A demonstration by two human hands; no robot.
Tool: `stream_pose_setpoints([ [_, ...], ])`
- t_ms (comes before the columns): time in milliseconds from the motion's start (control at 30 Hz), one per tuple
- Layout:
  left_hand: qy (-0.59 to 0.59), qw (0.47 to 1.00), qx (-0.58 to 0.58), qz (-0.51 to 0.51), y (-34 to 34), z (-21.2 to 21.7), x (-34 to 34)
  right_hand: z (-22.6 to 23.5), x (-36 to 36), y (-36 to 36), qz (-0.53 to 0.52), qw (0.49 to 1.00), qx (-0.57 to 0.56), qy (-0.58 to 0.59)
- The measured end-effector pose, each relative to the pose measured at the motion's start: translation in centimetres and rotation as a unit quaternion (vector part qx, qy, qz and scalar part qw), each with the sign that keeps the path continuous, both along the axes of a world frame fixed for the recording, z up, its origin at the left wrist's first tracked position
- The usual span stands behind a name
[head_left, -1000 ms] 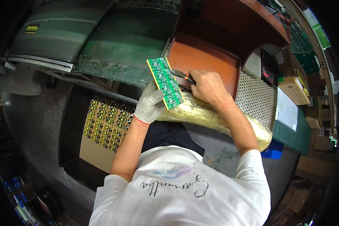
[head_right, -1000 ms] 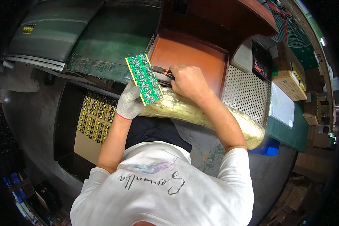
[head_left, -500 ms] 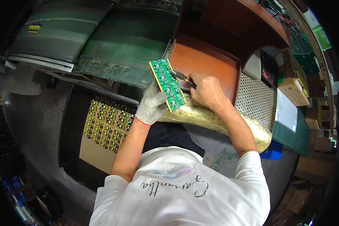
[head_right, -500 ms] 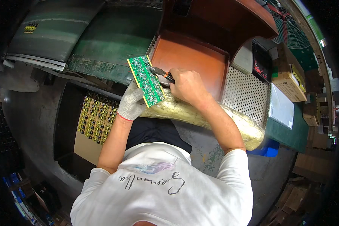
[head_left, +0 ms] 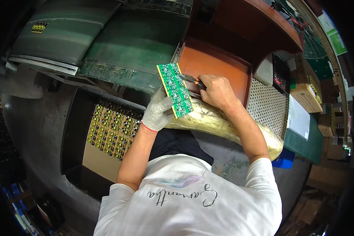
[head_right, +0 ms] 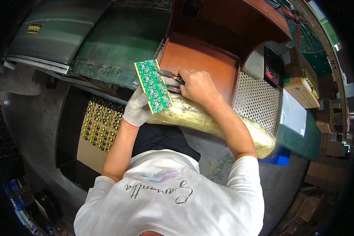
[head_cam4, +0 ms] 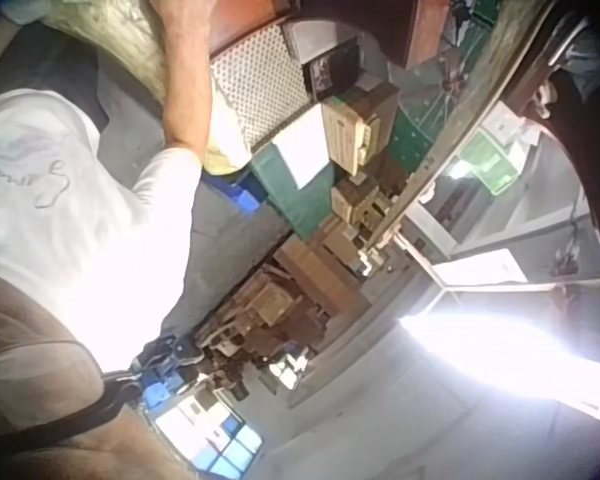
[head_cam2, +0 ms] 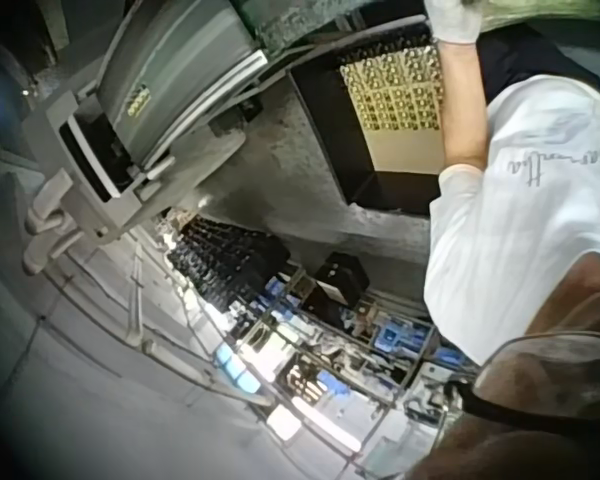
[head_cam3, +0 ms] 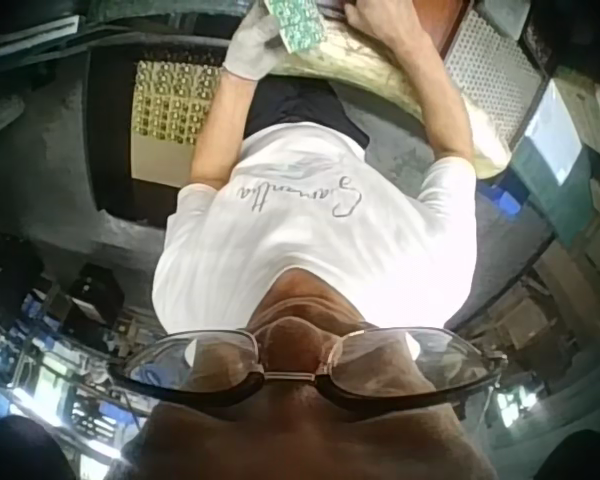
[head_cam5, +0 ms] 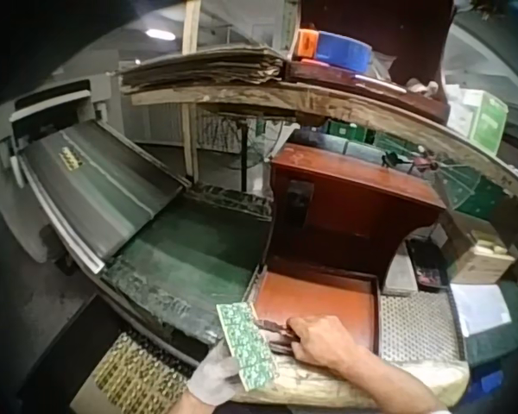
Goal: Using snips to cut and separate small electronic components from a PCB and placing them into a tray.
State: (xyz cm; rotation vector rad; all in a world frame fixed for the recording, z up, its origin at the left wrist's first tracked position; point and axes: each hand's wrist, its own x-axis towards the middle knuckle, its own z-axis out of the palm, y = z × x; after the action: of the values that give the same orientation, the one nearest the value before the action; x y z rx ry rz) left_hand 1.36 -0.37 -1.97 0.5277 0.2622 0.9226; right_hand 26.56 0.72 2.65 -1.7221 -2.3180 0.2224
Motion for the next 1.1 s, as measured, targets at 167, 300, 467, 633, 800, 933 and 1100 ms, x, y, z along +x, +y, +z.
stream_pose_setpoints([
  [167, 0.041, 0.999, 0.025, 0.010, -0.1, -1.2, -0.2, 0.0, -0.8, 1.0, -0.018, 0.998, 0.062, 0.022],
  [300, 0.040, 0.999, 0.019, 0.009, 0.1, -1.1, -0.1, 0.0, -1.0, 1.3, -0.006, 0.992, 0.123, 0.019],
  [467, 0.051, 0.998, 0.025, 0.006, 0.0, -1.2, -0.1, 0.8, -0.8, 1.4, -0.008, 0.998, 0.060, -0.003],
  [633, 0.069, 0.997, 0.030, 0.010, 0.0, -1.3, 0.2, 0.9, -1.7, 0.9, -0.017, 0.998, 0.066, 0.012],
  [800, 0.098, 0.995, 0.030, 0.007, 0.0, -1.0, 0.0, 0.8, -2.1, 0.4, -0.041, 0.997, 0.072, -0.004],
  [933, 0.053, 0.998, 0.034, 0.006, 0.0, -1.2, 0.1, 0.5, -1.7, 0.6, -0.042, 0.997, 0.064, -0.002],
  [1100, 0.058, 0.998, 0.036, -0.003, 0.2, -1.4, -0.2, 0.5, -1.0, 1.2, -0.013, 0.992, 0.129, 0.003],
])
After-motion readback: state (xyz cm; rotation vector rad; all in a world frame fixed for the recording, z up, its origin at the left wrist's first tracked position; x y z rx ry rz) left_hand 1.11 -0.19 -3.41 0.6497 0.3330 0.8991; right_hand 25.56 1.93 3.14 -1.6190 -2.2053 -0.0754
